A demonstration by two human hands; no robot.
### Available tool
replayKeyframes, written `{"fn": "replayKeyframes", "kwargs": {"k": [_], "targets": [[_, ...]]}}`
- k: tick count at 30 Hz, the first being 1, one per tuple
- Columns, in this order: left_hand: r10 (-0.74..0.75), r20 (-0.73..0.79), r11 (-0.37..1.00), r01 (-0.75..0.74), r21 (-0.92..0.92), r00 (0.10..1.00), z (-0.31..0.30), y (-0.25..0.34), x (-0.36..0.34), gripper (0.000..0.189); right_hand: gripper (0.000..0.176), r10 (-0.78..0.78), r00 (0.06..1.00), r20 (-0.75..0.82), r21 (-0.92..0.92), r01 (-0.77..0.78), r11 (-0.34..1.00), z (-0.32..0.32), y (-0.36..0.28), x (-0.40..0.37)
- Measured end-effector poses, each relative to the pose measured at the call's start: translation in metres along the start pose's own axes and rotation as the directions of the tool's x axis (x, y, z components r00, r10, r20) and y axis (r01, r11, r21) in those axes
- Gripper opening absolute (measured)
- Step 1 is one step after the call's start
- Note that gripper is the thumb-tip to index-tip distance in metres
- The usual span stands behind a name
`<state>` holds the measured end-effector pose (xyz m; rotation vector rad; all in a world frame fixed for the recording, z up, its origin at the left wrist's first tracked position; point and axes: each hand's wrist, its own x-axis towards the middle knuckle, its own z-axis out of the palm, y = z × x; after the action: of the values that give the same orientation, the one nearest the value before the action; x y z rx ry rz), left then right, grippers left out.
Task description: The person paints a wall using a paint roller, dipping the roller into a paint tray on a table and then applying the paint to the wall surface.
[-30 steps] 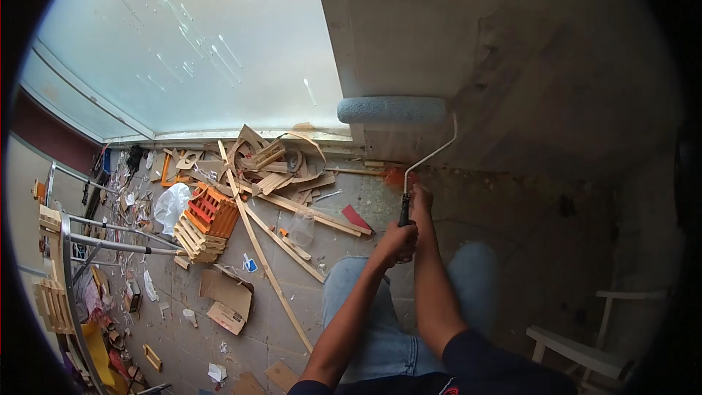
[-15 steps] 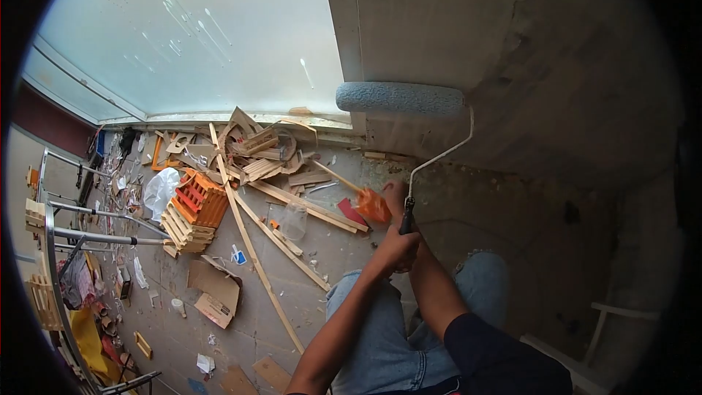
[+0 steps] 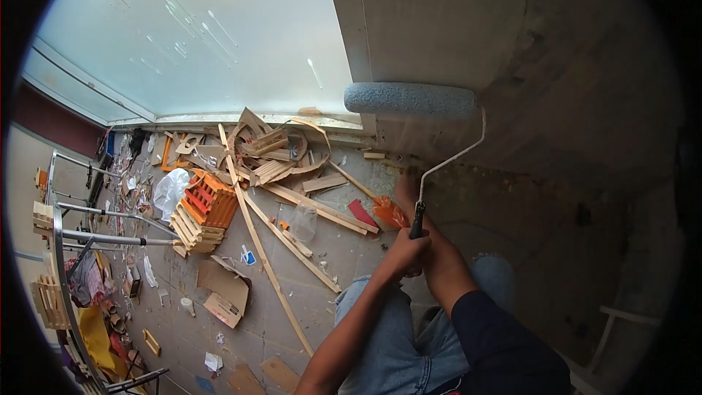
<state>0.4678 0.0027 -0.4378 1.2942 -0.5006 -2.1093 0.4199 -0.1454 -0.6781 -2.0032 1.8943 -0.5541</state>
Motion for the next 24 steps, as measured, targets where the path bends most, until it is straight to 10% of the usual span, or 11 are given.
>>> {"fn": "replayKeyframes", "kwargs": {"k": [2,11,16,18,20,22,24], "targets": [[0.011,0.030,1.000,-0.012,0.002,0.999,-0.004,-0.001,0.004,0.016,0.018,-0.209,0.923,0.324,0.193,0.152,0.969,0.010,0.006,0.001],[0.025,0.005,0.998,-0.025,-0.049,1.000,-0.003,0.002,-0.007,0.013,0.039,-0.136,0.981,0.140,-0.106,0.152,0.983,0.054,-0.024,0.028],[-0.001,0.029,1.000,0.002,-0.016,1.000,-0.010,0.001,-0.009,0.012,0.042,-0.197,0.872,0.449,0.479,-0.048,0.877,0.023,-0.048,0.023],[0.008,0.035,1.000,-0.008,-0.016,0.999,-0.016,-0.005,-0.003,0.011,0.044,-0.107,0.894,0.436,0.746,-0.292,0.598,-0.014,-0.050,0.011],[-0.023,0.021,0.999,0.023,-0.025,1.000,-0.014,-0.002,-0.006,0.012,0.049,0.222,0.864,0.451,0.890,-0.455,-0.037,-0.051,-0.044,-0.017],[-0.075,0.066,0.996,0.078,-0.048,0.995,-0.013,0.009,-0.013,0.016,0.054,0.108,0.826,0.553,0.787,-0.476,-0.392,-0.124,-0.044,-0.037],[-0.104,0.065,0.994,0.105,-0.023,0.992,-0.015,0.010,-0.016,0.018,0.054,-0.112,0.838,0.534,0.750,-0.531,-0.393,-0.205,-0.081,-0.064]]}}
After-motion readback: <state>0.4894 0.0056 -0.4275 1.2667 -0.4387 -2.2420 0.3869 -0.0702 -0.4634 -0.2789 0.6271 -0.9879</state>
